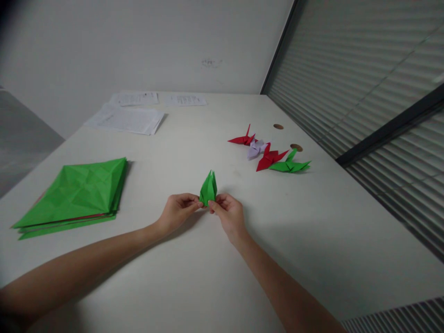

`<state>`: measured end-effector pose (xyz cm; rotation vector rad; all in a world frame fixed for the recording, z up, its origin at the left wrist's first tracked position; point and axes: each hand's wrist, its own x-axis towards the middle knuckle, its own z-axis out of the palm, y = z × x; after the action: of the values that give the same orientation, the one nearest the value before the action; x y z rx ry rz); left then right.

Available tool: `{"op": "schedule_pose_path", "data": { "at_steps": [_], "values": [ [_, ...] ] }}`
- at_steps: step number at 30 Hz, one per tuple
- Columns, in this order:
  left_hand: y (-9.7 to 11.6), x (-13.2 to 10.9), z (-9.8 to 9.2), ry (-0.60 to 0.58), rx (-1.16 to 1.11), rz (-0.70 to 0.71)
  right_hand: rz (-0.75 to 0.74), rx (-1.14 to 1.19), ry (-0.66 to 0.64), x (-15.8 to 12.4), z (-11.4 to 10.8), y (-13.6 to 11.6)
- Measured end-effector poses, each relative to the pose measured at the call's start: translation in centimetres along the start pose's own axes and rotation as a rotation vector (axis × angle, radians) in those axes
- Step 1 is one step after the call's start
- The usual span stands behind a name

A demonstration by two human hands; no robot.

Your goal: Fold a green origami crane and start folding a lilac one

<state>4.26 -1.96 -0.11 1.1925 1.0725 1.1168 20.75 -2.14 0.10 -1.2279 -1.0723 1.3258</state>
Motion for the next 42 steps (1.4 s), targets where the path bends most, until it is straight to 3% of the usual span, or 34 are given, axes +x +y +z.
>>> {"op": "schedule_pose_path", "data": {
  "at_steps": [19, 25, 35, 42],
  "values": [
    [0.34, -0.16, 0.13, 0.004, -0.057, 0.014, 0.022, 0.017, -0.019, -0.15, 0.22, -0.41],
    [0.63, -0.15, -0.04, -0.112, -0.238, 0.030, -0.011, -0.034, -0.044, -0.07, 0.00, -0.27],
    [0.47, 0.11, -0.37, -0.142, -0.266, -0.052, 0.014, -0.008, -0.051, -0.11, 0.10, -0.78],
    [0.40, 0.16, -0.32, -0.274, -0.233, -0.085, 0.002, -0.007, -0.085, -0.22, 0.25, -0.81]
  ]
}}
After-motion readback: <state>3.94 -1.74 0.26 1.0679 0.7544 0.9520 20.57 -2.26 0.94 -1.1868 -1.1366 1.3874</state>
